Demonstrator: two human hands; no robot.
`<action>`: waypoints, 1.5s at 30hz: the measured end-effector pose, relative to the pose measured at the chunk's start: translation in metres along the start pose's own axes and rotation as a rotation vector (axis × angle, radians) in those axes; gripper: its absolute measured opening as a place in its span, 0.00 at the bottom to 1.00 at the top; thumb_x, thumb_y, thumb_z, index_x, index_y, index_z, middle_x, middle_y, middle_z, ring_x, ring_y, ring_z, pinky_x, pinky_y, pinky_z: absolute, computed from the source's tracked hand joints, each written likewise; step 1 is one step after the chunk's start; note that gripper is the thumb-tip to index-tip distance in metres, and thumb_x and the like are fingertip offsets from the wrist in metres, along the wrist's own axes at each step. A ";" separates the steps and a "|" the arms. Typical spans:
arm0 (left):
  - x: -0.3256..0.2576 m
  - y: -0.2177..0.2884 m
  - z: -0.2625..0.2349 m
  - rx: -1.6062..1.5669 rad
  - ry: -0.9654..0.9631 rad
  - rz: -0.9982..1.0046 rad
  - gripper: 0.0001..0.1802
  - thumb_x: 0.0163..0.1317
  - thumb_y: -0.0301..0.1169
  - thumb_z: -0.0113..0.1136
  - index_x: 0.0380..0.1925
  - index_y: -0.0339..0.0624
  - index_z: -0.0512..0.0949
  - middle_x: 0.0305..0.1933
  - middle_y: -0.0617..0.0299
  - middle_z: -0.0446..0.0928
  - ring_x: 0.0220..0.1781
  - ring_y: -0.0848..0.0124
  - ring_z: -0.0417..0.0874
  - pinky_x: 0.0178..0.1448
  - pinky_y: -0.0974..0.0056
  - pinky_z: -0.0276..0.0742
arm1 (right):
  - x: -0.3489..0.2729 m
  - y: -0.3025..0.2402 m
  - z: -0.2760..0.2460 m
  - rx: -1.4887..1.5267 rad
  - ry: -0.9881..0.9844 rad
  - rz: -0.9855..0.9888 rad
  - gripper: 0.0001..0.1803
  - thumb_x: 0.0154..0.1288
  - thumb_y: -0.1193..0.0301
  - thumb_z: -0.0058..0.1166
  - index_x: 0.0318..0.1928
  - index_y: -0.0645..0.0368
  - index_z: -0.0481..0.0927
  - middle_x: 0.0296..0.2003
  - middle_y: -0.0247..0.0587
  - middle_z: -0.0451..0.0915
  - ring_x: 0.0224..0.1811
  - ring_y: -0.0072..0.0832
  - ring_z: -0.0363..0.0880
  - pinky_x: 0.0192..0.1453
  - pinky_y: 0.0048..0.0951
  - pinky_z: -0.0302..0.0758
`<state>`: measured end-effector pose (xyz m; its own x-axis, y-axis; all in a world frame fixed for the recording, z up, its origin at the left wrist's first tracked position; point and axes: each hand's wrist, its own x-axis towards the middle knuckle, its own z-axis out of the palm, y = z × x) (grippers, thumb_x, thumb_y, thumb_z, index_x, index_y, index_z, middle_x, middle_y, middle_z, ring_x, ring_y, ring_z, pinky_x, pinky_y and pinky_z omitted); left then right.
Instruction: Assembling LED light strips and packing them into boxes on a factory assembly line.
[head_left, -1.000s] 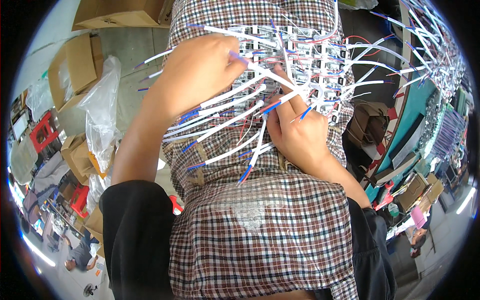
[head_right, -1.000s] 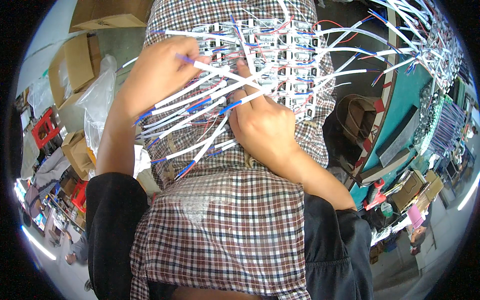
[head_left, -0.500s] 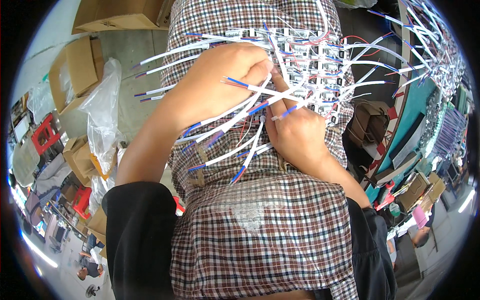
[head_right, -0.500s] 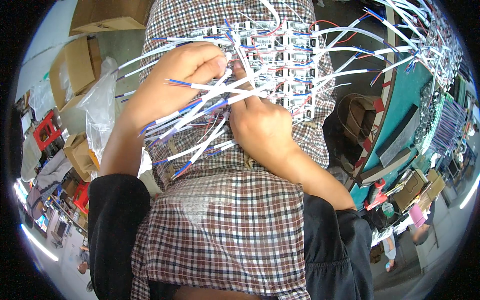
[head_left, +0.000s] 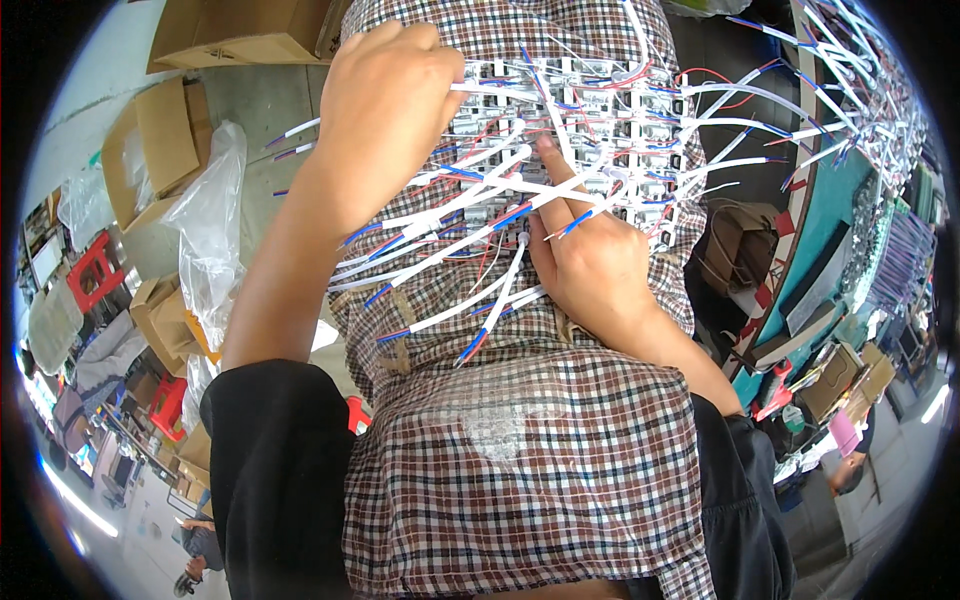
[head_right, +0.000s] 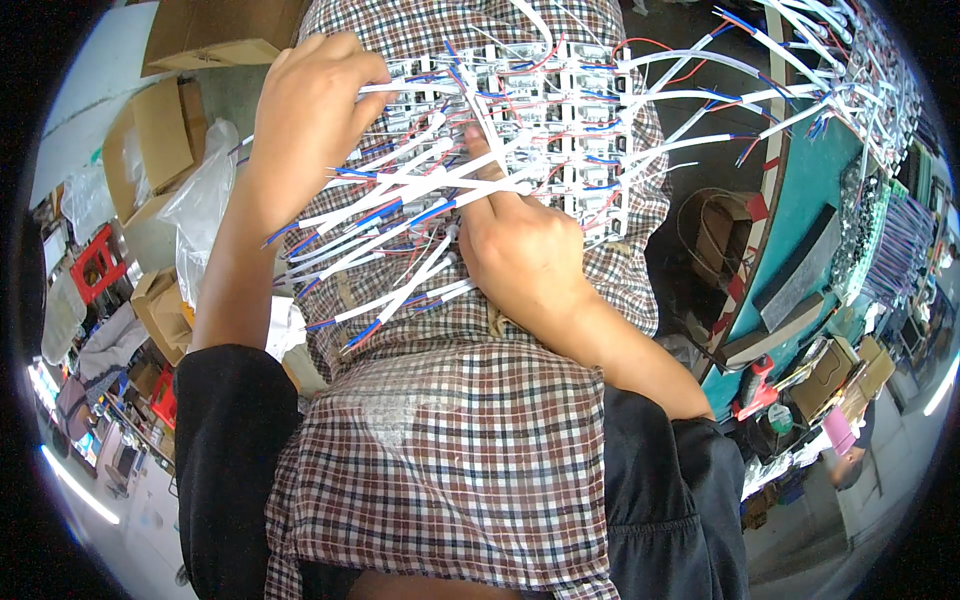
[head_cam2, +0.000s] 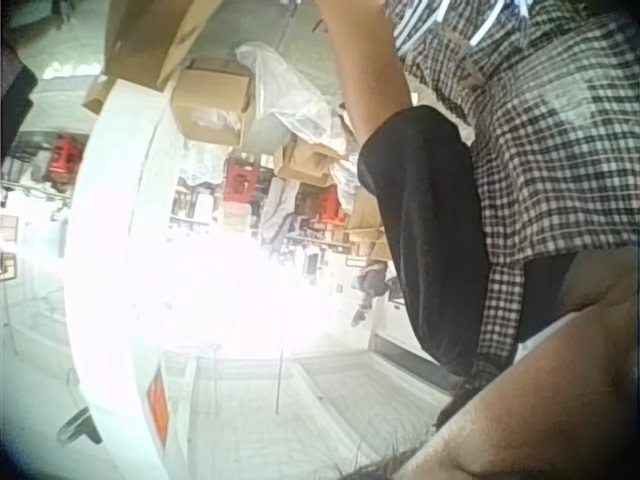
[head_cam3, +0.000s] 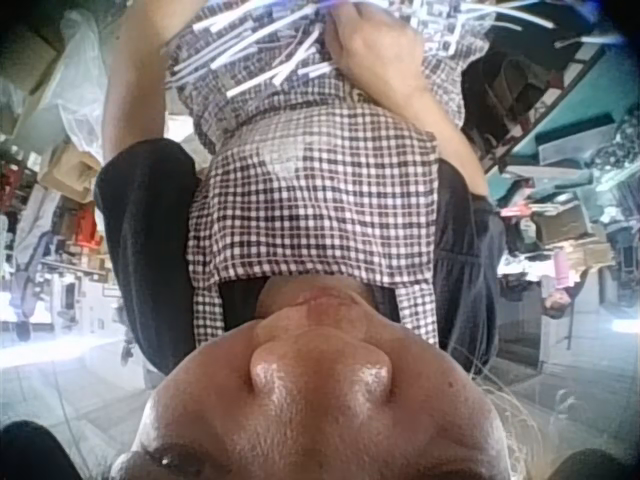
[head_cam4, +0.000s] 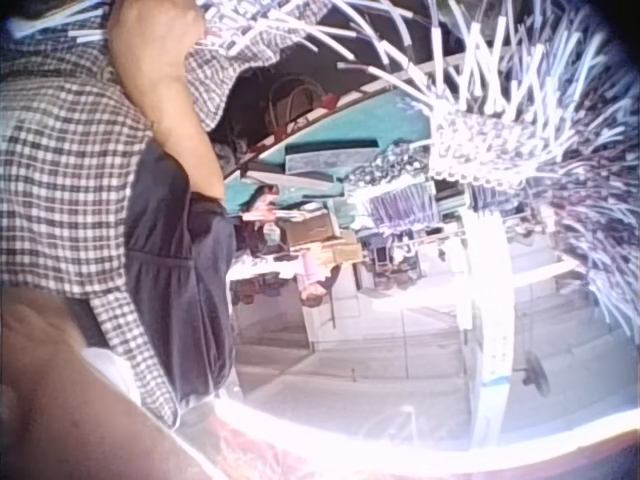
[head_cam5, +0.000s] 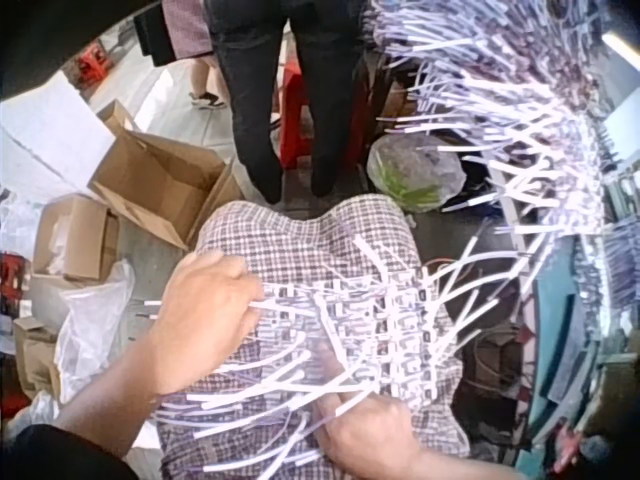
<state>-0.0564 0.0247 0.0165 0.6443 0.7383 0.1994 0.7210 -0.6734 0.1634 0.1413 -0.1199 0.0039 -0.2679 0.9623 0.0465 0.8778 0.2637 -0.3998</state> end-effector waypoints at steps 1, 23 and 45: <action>0.001 0.001 -0.001 -0.001 0.000 0.002 0.07 0.52 0.30 0.71 0.30 0.44 0.83 0.33 0.61 0.79 0.41 0.59 0.80 0.49 0.54 0.75 | 0.000 0.000 0.000 -0.001 0.001 0.002 0.17 0.60 0.72 0.63 0.50 0.64 0.81 0.70 0.39 0.73 0.21 0.34 0.83 0.22 0.33 0.78; 0.031 0.015 -0.047 -0.316 -0.057 -0.097 0.03 0.56 0.26 0.66 0.30 0.39 0.85 0.35 0.57 0.78 0.47 0.58 0.75 0.55 0.54 0.68 | 0.005 0.000 0.003 -0.017 0.026 -0.033 0.09 0.57 0.75 0.57 0.39 0.63 0.80 0.68 0.55 0.73 0.21 0.32 0.82 0.21 0.33 0.79; -0.017 -0.028 -0.007 -0.663 -0.180 -0.320 0.13 0.68 0.35 0.64 0.35 0.35 0.79 0.28 0.63 0.76 0.32 0.75 0.73 0.39 0.66 0.70 | 0.035 -0.009 0.010 -0.014 -0.087 -0.079 0.35 0.57 0.79 0.54 0.68 0.50 0.73 0.72 0.35 0.70 0.32 0.35 0.88 0.22 0.33 0.76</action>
<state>-0.0891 0.0304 0.0151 0.5019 0.8583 -0.1072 0.6122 -0.2650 0.7449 0.1205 -0.0891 0.0002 -0.3697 0.9291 -0.0028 0.8580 0.3403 -0.3848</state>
